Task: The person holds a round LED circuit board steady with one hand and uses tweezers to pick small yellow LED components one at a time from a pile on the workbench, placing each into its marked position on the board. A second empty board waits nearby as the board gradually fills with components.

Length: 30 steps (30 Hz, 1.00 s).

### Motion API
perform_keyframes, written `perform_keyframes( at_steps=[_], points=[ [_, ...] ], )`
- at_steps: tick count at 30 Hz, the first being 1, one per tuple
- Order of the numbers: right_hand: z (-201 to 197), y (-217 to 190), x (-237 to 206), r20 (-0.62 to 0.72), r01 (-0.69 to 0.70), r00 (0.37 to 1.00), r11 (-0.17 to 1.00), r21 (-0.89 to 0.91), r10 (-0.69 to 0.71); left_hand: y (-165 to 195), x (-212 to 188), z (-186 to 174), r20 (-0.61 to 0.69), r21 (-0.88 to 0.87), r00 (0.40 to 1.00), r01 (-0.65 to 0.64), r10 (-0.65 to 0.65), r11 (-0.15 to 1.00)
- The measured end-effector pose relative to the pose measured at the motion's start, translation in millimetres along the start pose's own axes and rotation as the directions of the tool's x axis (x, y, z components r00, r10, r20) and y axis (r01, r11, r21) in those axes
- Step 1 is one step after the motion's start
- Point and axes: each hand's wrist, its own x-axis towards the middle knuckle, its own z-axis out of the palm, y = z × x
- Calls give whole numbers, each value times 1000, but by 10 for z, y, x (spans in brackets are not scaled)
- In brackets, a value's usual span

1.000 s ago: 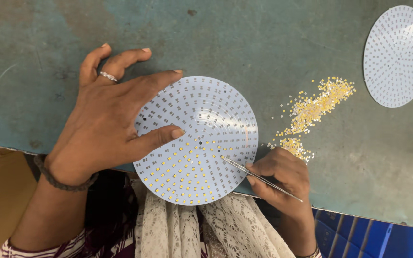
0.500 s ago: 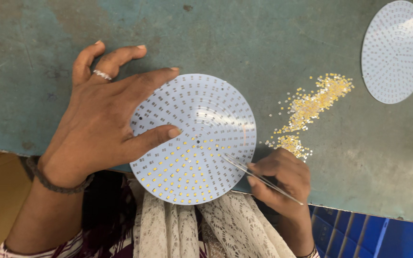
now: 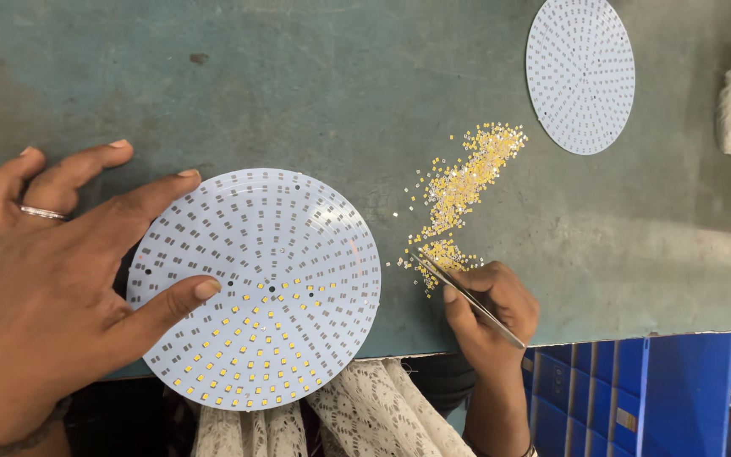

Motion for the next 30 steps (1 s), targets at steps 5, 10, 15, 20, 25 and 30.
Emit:
perform_keyframes(
  at_steps=[5, 10, 15, 20, 25, 30],
  points=[
    [7, -41, 52, 47, 91, 995, 996, -11, -90, 14, 4, 9, -14, -23, 1000, -7, 6, 1000],
    [15, -63, 56, 60, 101, 993, 994, -53, -98, 5, 35, 31, -5, 5, 999, -37, 37, 999],
    [114, -154, 81, 274, 183, 932, 960, 214, -239, -48, -4, -15, 15, 40, 998, -55, 54, 998],
    [233, -218, 219, 354, 300, 859, 924, 238, -370, -57, -2, -22, -11, -31, 997, -72, 71, 997],
    [267, -265, 283, 385, 315, 837, 918, 242, -389, -73, -10, -27, -1, -8, 998, -70, 70, 998],
    [275, -261, 273, 381, 295, 851, 929, 224, -362, -95, -24, -19, 2, -13, 998, -69, 69, 998]
  ],
)
